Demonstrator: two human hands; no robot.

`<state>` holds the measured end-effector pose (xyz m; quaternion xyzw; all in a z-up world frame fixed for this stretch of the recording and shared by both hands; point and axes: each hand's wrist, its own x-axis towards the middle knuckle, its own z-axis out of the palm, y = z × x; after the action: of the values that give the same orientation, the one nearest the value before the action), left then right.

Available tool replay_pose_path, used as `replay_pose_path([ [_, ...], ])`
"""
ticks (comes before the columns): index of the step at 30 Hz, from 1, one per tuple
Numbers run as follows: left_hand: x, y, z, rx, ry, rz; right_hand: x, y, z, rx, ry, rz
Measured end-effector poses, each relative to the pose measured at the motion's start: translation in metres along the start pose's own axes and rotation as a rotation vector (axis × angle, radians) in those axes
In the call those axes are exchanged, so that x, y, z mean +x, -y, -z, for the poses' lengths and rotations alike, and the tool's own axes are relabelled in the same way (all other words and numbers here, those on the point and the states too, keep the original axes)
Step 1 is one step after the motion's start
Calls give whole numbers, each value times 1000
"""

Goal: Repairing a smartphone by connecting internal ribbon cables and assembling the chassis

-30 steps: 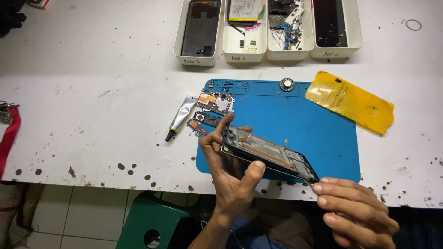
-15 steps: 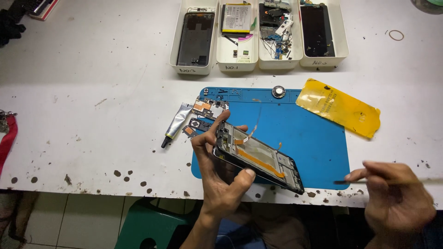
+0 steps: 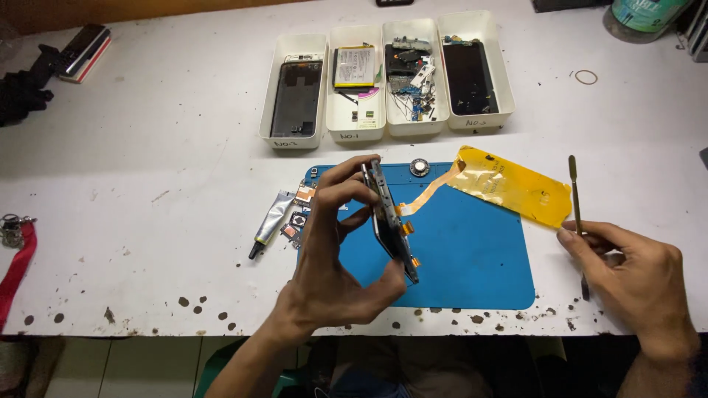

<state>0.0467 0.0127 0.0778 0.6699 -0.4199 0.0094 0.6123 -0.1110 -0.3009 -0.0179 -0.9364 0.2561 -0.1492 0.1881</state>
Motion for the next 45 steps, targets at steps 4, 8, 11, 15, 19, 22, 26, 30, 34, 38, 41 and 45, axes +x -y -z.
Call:
replay_pose_path([
  [4, 11, 8, 6, -19, 117, -40, 3, 16, 11, 473, -36, -107],
  [8, 23, 14, 9, -64, 282, -77, 14, 47, 37, 827, -53, 175],
  [11, 29, 16, 9, -61, 347, -82, 40, 68, 52, 1023, 31, 329],
  [15, 34, 18, 10, -136, 411, -58, 80, 105, 69, 1123, 205, 531],
  [19, 34, 33, 11, -126, 437, -88, 104, 142, 78, 942, 193, 622],
  [22, 30, 49, 9, -188, 463, -164, 118, 153, 76, 872, 266, 616],
  [26, 26, 53, 5, -194, 465, -197, 124, 159, 75, 847, 381, 624],
  [30, 25, 53, 4, -167, 485, -218, 126, 164, 81, 745, 435, 721],
  [34, 25, 55, 4, -61, 476, -226, 122, 165, 81, 775, 488, 655],
  [38, 25, 58, 4, -64, 471, -237, 124, 166, 75, 726, 534, 749],
  [41, 26, 61, 4, -52, 469, -246, 120, 168, 74, 772, 519, 745],
  [45, 27, 59, 13, -128, 427, -157, 108, 168, 80, 807, 268, 697],
])
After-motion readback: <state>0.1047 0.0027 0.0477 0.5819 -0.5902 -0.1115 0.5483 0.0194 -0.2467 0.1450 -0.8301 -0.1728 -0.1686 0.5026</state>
